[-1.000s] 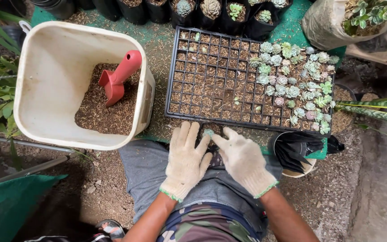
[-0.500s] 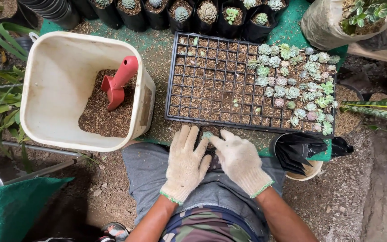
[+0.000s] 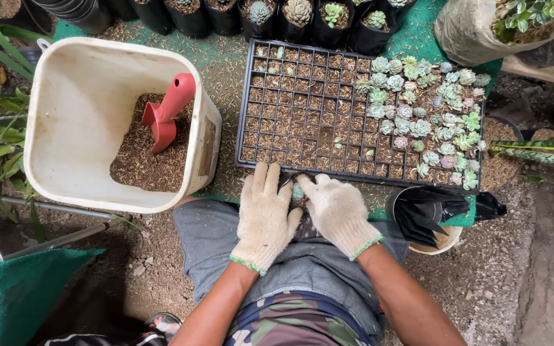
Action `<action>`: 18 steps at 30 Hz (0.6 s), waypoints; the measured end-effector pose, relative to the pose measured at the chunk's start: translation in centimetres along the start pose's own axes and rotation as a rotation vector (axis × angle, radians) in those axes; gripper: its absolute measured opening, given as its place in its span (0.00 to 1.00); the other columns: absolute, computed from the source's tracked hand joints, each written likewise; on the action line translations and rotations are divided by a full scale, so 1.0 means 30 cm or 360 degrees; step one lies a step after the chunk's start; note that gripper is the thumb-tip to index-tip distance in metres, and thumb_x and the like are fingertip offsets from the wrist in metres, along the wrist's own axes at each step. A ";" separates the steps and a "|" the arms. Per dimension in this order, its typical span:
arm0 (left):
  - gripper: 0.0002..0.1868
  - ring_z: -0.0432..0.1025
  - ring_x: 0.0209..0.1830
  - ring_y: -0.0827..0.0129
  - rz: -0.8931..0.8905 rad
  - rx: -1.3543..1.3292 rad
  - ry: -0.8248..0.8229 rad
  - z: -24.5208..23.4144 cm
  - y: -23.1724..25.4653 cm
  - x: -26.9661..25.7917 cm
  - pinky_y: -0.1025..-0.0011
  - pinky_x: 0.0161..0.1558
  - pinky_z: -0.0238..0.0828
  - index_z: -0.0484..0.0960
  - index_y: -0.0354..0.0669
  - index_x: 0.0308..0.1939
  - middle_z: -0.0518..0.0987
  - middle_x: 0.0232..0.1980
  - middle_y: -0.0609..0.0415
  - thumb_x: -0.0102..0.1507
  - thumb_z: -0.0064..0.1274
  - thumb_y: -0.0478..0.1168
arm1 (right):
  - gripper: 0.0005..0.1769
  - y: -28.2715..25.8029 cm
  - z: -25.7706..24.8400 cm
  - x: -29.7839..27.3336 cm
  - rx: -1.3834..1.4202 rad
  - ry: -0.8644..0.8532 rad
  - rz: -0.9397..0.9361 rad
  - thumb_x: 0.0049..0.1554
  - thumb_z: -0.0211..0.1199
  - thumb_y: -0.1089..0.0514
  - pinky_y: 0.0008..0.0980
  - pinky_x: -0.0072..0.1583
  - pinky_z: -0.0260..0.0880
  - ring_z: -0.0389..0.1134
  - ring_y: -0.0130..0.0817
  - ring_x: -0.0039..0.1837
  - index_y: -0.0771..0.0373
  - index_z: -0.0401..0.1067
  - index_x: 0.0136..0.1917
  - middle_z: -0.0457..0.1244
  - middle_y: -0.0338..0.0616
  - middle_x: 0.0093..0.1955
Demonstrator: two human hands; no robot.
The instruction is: Potting succulent cuttings into small containers and trays using soil and a hand scoop.
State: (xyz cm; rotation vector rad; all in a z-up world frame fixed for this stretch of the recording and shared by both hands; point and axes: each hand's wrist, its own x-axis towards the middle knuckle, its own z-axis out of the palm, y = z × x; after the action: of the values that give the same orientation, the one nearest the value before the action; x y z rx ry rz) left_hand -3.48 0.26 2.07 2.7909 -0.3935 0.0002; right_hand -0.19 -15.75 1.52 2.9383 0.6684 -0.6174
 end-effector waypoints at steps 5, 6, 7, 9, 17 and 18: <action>0.28 0.61 0.70 0.45 -0.0002 -0.0003 -0.0003 0.005 -0.011 -0.013 0.54 0.66 0.57 0.80 0.41 0.55 0.70 0.64 0.40 0.53 0.65 0.49 | 0.27 0.022 0.000 -0.021 0.0027 0.0120 -0.0034 0.57 0.59 0.51 0.44 0.48 0.78 0.75 0.41 0.48 0.45 0.66 0.70 0.66 0.41 0.49; 0.26 0.61 0.70 0.47 -0.0013 -0.0013 0.0010 0.001 -0.013 -0.021 0.55 0.67 0.57 0.80 0.42 0.55 0.71 0.64 0.41 0.55 0.64 0.46 | 0.27 0.035 0.007 -0.027 0.0055 0.0198 -0.0048 0.57 0.58 0.52 0.43 0.48 0.78 0.75 0.40 0.49 0.43 0.68 0.70 0.66 0.39 0.51; 0.26 0.61 0.70 0.47 -0.0013 -0.0016 0.0009 0.013 -0.026 -0.022 0.55 0.67 0.57 0.80 0.42 0.55 0.71 0.64 0.41 0.55 0.64 0.46 | 0.27 0.039 0.009 -0.034 0.0053 0.0196 -0.0046 0.57 0.58 0.52 0.43 0.48 0.78 0.75 0.40 0.49 0.43 0.68 0.70 0.66 0.39 0.51; 0.17 0.65 0.67 0.52 0.0073 -0.0043 0.0021 0.035 -0.050 -0.030 0.56 0.67 0.60 0.80 0.46 0.52 0.72 0.59 0.47 0.60 0.59 0.42 | 0.20 0.046 0.014 -0.049 0.0088 0.0359 -0.0106 0.56 0.61 0.53 0.42 0.50 0.78 0.74 0.41 0.51 0.44 0.72 0.63 0.65 0.39 0.54; 0.19 0.66 0.69 0.58 -0.0059 -0.0284 0.0084 0.118 -0.088 -0.081 0.59 0.66 0.66 0.80 0.50 0.56 0.74 0.64 0.52 0.60 0.58 0.41 | 0.08 0.076 0.074 -0.068 0.0282 0.0683 -0.0174 0.58 0.62 0.52 0.35 0.51 0.76 0.72 0.35 0.55 0.43 0.73 0.52 0.63 0.31 0.58; 0.25 0.69 0.68 0.56 -0.0134 -0.0417 0.0227 0.124 -0.083 -0.092 0.60 0.66 0.67 0.75 0.47 0.67 0.75 0.65 0.47 0.64 0.55 0.40 | 0.12 0.074 0.068 -0.076 0.0441 0.0685 -0.0110 0.58 0.62 0.53 0.33 0.53 0.76 0.72 0.33 0.58 0.42 0.74 0.56 0.64 0.31 0.61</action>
State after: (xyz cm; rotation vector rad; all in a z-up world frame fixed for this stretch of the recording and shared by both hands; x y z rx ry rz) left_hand -5.62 2.10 -2.35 2.5272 -0.2228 0.1192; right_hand -1.86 -18.98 0.51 3.3581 0.7744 -0.0756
